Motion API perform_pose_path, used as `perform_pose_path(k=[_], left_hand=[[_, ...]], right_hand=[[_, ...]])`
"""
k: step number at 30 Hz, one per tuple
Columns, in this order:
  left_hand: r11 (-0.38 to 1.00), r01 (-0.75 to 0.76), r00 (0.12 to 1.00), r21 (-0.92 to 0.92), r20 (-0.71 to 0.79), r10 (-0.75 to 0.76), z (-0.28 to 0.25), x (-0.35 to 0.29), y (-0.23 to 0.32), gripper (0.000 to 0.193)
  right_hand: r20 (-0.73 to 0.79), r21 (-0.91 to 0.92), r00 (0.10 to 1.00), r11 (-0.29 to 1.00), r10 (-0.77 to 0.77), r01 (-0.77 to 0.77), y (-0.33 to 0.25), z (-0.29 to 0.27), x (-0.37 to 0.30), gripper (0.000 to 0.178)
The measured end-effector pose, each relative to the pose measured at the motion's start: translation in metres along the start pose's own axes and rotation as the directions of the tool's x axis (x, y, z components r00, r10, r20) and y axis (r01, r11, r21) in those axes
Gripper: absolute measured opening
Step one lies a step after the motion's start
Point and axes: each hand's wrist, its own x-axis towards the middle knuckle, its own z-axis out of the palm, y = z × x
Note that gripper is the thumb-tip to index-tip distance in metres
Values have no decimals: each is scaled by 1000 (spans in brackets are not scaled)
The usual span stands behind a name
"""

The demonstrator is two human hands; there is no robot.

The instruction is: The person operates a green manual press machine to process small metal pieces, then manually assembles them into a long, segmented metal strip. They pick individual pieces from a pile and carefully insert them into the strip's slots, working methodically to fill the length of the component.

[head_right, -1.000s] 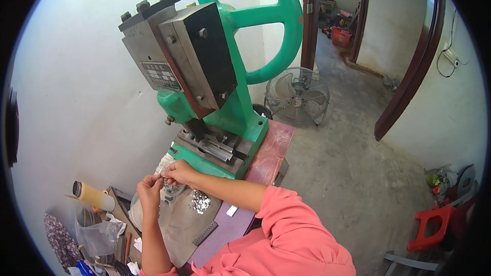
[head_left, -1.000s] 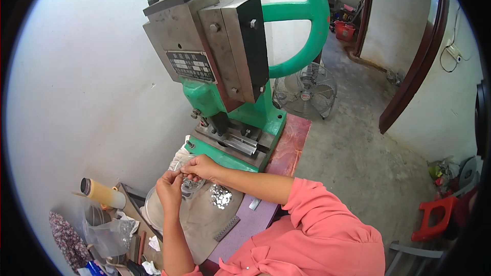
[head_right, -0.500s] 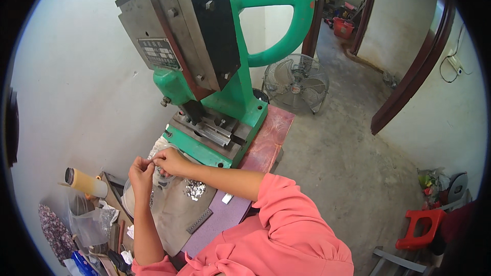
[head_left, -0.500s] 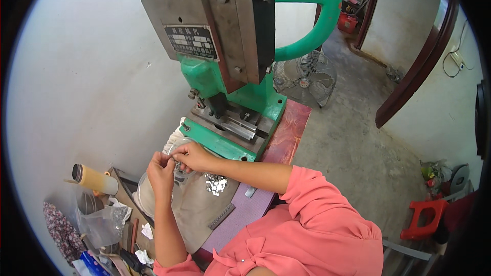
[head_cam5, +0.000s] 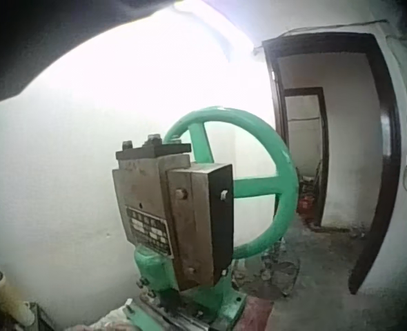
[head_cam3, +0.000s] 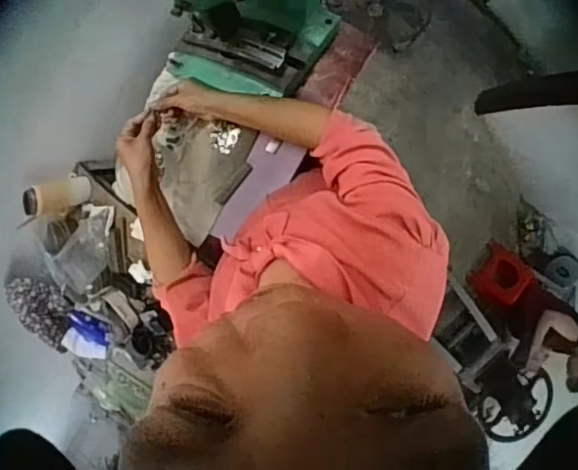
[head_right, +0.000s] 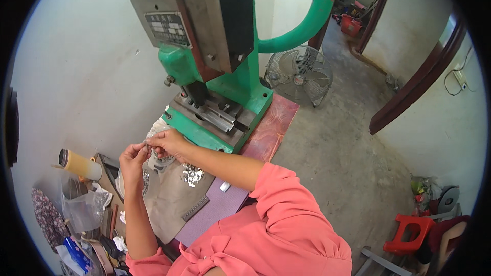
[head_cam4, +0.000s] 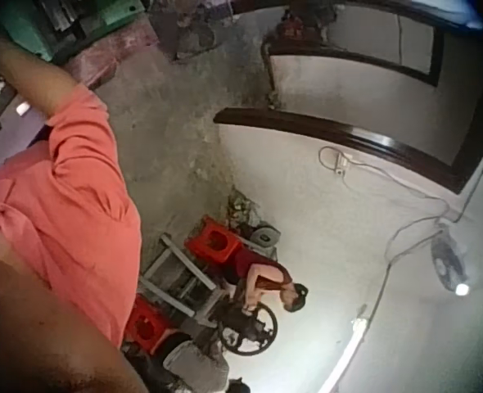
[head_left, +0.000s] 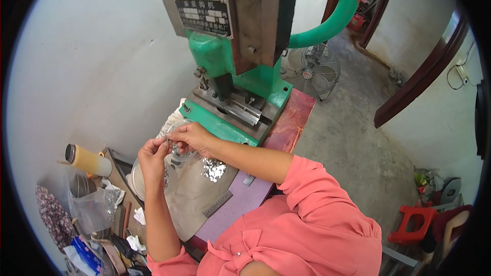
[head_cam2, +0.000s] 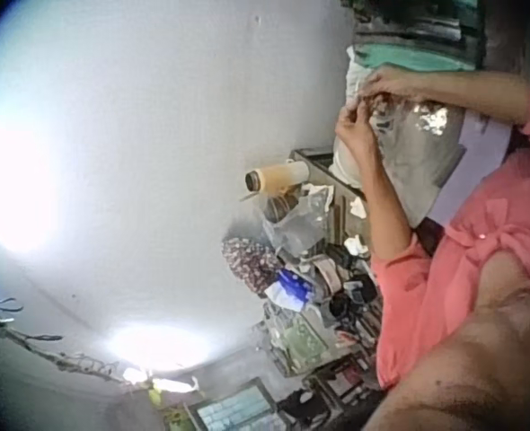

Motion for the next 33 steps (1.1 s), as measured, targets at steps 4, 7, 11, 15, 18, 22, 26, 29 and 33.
perform_pose_path(k=[4, 7, 11, 15, 18, 22, 26, 29, 33], left_hand=[[997, -18, 1000, 78, -1, 19, 3, -2, 5, 8], [998, -28, 1000, 64, 6, 27, 6, -2, -1, 7], [958, -4, 999, 286, -44, 17, 3, -4, -1, 8], [866, -20, 999, 500, -33, 42, 6, -7, 4, 18], [836, -99, 992, 540, -7, 123, 4, -11, -3, 25], [845, -162, 980, 509, -19, 200, -1, -31, 9, 25], [834, -246, 951, 494, -43, 306, -1, -86, 40, 21], [823, -219, 949, 524, -81, 304, -8, -143, 47, 19], [865, -77, 967, 495, -173, 185, -12, -199, 16, 19]], right_hand=[[-41, -52, 998, 998, 42, -44, -1, -3, 6, 19], [-65, -112, 998, 993, 13, -20, -12, -3, -4, 18], [-72, -336, 996, 942, -56, 29, -11, -3, 3, 18], [-72, -568, 981, 816, -181, 109, -15, -5, 2, 18], [-69, -660, 957, 732, -282, 168, -17, -7, 2, 19], [-24, -554, 974, 813, -227, 176, -17, -5, -7, 21], [-41, -652, 984, 751, -175, 107, -19, 0, -45, 20], [49, -621, 982, 764, -185, 175, -9, 3, -70, 19], [198, -735, 969, 632, -147, 246, 25, -1, -91, 14]])
